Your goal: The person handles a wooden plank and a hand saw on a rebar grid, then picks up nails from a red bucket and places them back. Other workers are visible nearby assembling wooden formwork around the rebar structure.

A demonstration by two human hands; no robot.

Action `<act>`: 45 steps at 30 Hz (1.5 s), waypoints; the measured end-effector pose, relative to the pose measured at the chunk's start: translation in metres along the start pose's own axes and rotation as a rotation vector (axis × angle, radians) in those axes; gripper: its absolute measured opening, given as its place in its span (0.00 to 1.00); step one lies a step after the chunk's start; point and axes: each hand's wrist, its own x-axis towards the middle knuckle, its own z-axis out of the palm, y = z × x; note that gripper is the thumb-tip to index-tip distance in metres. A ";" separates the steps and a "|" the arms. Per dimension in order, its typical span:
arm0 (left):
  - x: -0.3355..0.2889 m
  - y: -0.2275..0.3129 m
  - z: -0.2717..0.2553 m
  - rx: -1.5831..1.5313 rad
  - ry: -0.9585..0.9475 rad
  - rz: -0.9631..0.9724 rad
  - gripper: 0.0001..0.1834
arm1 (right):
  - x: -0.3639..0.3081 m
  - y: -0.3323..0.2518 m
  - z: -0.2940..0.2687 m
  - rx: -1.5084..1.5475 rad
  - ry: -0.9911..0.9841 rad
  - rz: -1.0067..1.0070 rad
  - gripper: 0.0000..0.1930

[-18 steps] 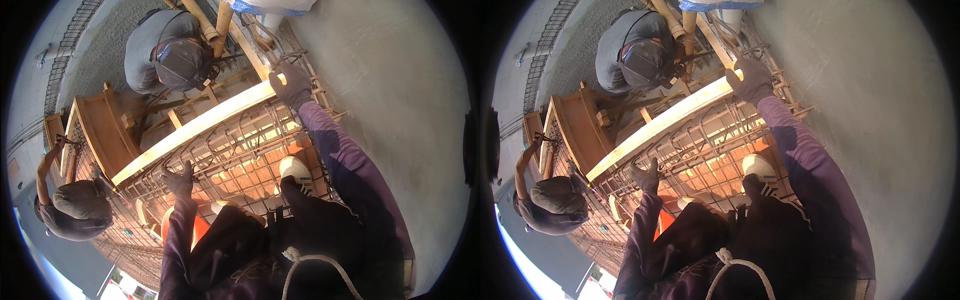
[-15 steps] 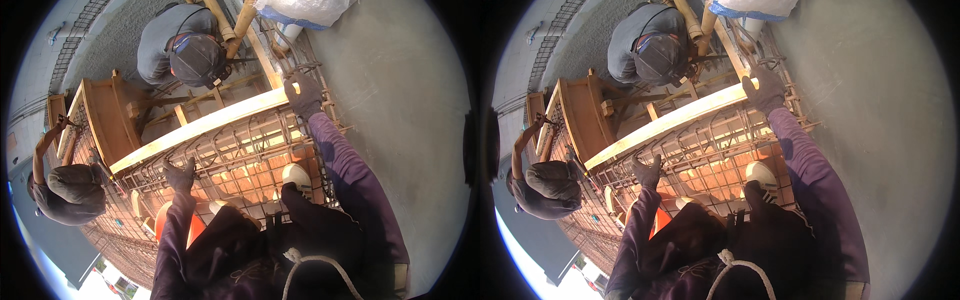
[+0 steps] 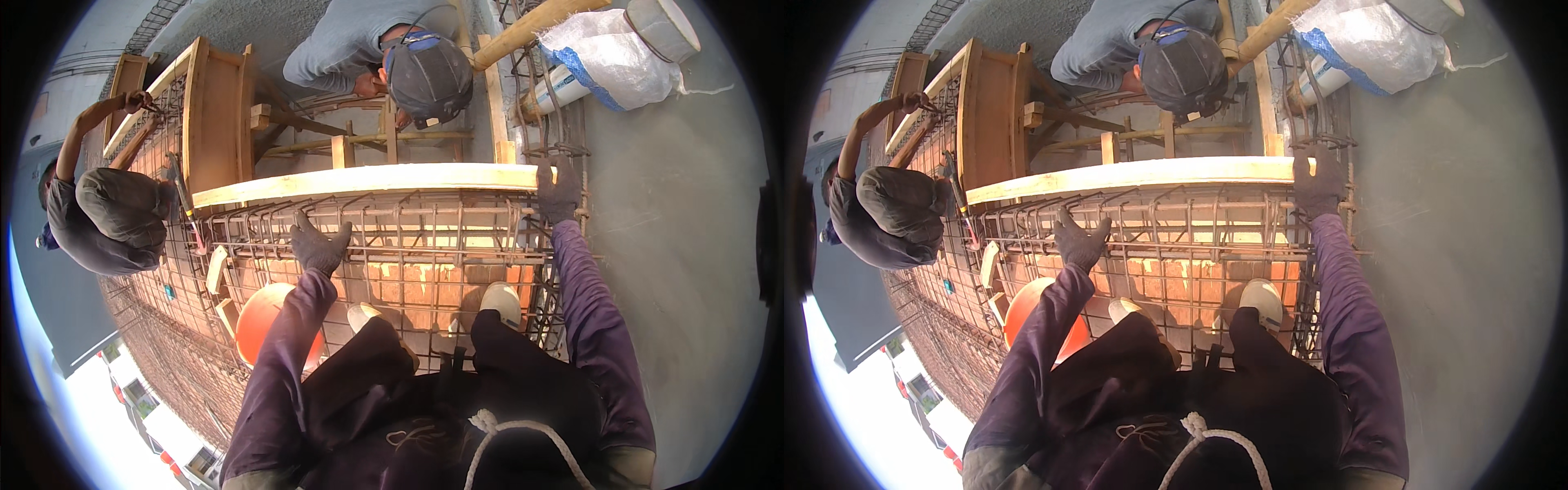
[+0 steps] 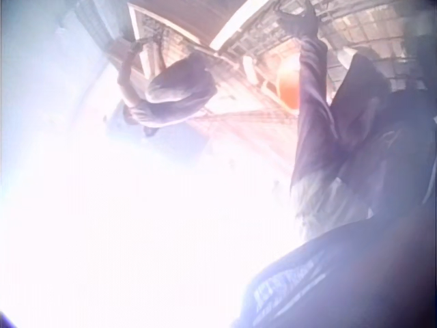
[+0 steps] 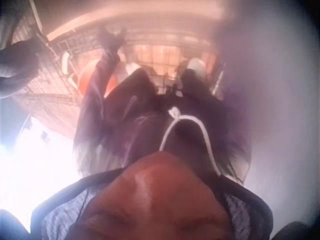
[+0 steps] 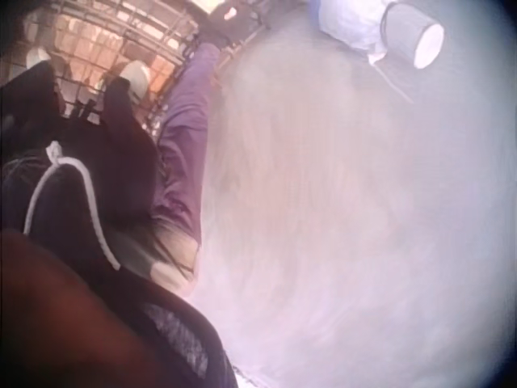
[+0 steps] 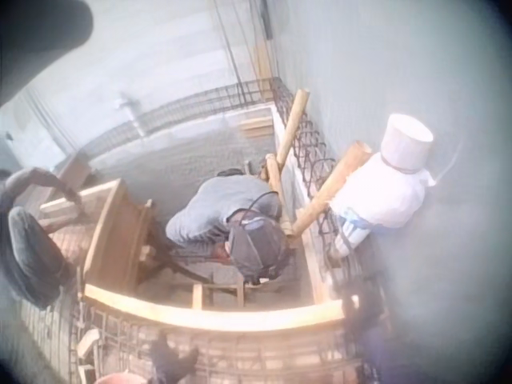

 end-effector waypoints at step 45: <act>-0.003 -0.001 -0.022 -0.091 -0.081 -0.003 0.70 | -0.016 0.068 0.020 -0.280 0.002 -0.318 0.12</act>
